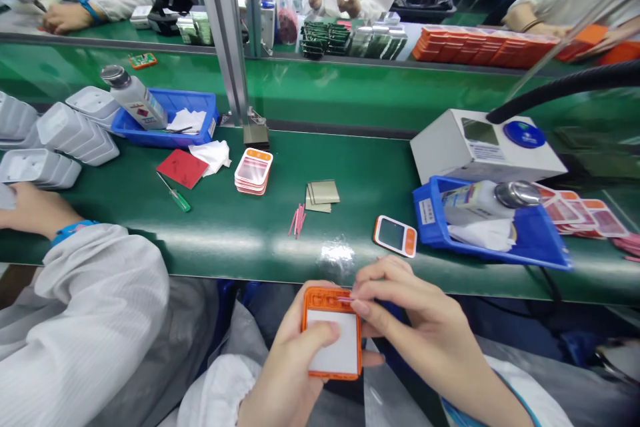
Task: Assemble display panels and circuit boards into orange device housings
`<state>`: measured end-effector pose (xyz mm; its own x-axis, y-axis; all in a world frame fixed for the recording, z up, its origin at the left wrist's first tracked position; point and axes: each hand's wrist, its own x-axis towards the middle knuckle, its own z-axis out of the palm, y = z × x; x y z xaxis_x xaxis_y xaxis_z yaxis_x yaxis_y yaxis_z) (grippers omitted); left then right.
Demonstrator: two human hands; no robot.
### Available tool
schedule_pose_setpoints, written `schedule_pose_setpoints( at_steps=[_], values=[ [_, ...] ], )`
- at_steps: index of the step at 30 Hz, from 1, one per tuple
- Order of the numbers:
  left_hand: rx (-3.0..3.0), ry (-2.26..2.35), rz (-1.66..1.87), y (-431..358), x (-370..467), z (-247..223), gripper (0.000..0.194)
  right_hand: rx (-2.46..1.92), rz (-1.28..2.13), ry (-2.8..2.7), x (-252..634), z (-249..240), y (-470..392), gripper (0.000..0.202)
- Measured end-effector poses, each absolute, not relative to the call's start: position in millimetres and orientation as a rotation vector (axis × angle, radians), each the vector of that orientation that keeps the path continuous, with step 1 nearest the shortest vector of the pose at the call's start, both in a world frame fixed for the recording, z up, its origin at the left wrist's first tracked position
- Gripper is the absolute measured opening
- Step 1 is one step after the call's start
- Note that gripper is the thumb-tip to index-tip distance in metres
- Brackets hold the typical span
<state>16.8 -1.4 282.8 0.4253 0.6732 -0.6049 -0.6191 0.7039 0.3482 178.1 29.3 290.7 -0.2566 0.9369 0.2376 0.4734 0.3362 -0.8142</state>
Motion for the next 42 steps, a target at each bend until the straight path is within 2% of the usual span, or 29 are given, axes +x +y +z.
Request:
schedule_pose_setpoints(
  at_steps=[6,15,21,32,42],
  values=[
    [0.118,0.804,0.824,-3.1,21.1,285.0,0.020,-1.196,0.582,-2.127,177.0,296.8,14.7,0.015],
    [0.145,0.772,0.785,-6.7,23.7,289.0,0.023,-1.128,0.581,-2.239,174.3,305.2,13.5,0.014],
    [0.127,0.761,0.767,-8.5,22.7,289.8,0.033,-1.084,0.556,-2.322,173.9,310.4,11.2,0.018],
    [0.151,0.730,0.780,-18.1,25.2,285.5,0.016,-1.111,0.488,-2.421,180.4,312.8,4.7,0.023],
    [0.172,0.737,0.779,-19.0,26.6,285.5,0.026,-1.151,0.497,-2.401,181.8,313.3,-1.1,0.019]
  ],
)
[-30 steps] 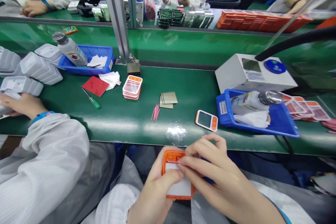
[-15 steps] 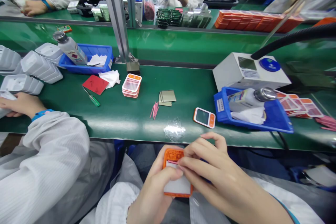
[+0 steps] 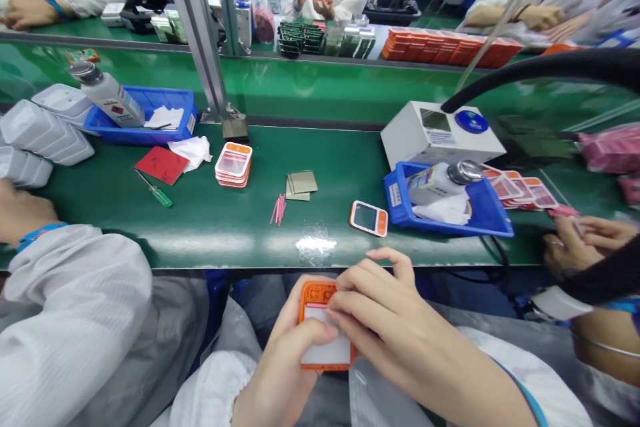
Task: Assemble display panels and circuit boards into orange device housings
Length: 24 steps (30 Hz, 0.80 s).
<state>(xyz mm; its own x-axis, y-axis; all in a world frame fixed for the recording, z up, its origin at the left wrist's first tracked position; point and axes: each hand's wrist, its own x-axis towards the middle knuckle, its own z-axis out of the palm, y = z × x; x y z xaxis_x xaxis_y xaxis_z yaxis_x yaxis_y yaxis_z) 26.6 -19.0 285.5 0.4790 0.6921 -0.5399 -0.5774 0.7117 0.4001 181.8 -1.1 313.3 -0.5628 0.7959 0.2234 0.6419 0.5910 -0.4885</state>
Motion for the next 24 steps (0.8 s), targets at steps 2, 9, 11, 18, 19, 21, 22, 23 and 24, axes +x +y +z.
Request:
schedule_pose_setpoints(
  at_steps=[2,9,11,18,19,21,22,23,24],
  values=[
    [0.174,0.737,0.775,-18.2,26.9,286.2,0.032,-1.157,0.469,-2.415,182.4,313.0,-2.4,0.022],
    [0.202,0.740,0.766,-16.9,28.0,288.6,0.040,-1.148,0.441,-2.426,182.1,311.3,-4.2,0.028],
    [0.210,0.753,0.768,-16.9,28.0,288.8,0.039,-1.153,0.431,-2.435,181.8,312.4,-3.8,0.029],
    [0.168,0.700,0.772,-17.5,28.8,287.0,0.029,-1.157,0.396,-2.444,181.4,315.1,-3.2,0.032],
    [0.163,0.706,0.778,-17.6,28.8,286.6,0.028,-1.159,0.395,-2.440,181.3,314.4,-3.5,0.031],
    [0.156,0.724,0.779,-18.0,29.0,286.2,0.028,-1.157,0.396,-2.436,181.2,312.5,-3.9,0.028],
    [0.154,0.731,0.780,-18.1,29.2,286.1,0.027,-1.160,0.394,-2.431,181.2,311.6,-3.8,0.026],
    [0.151,0.737,0.781,-18.2,29.4,286.2,0.025,-1.164,0.393,-2.428,181.3,310.9,-3.6,0.026],
    [0.147,0.740,0.785,-18.2,29.6,286.2,0.023,-1.164,0.394,-2.426,181.6,310.7,-3.1,0.025]
  ],
)
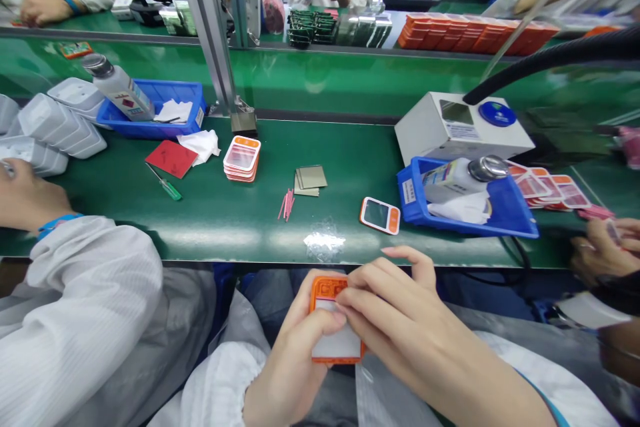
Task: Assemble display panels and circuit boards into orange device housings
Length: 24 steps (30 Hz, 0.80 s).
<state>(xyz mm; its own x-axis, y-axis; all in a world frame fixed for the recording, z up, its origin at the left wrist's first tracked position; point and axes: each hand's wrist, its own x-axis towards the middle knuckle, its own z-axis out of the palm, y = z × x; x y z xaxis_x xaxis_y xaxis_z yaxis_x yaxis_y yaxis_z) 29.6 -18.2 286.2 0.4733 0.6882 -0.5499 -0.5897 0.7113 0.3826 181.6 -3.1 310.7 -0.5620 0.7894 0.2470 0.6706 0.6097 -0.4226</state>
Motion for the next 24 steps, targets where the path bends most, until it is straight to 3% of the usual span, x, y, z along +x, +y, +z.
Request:
schedule_pose_setpoints(
  at_steps=[7,17,24],
  values=[
    [0.097,0.772,0.790,-17.5,26.6,285.2,0.018,-1.183,0.329,-2.190,188.6,312.0,-1.4,0.004],
    [0.082,0.878,0.805,-5.9,29.7,289.1,0.022,-1.174,-0.114,-2.240,193.0,282.7,-16.5,0.020],
    [0.176,0.926,0.871,7.6,42.7,302.7,0.018,-1.172,-0.251,-2.215,193.1,296.5,-6.3,0.019]
  ],
)
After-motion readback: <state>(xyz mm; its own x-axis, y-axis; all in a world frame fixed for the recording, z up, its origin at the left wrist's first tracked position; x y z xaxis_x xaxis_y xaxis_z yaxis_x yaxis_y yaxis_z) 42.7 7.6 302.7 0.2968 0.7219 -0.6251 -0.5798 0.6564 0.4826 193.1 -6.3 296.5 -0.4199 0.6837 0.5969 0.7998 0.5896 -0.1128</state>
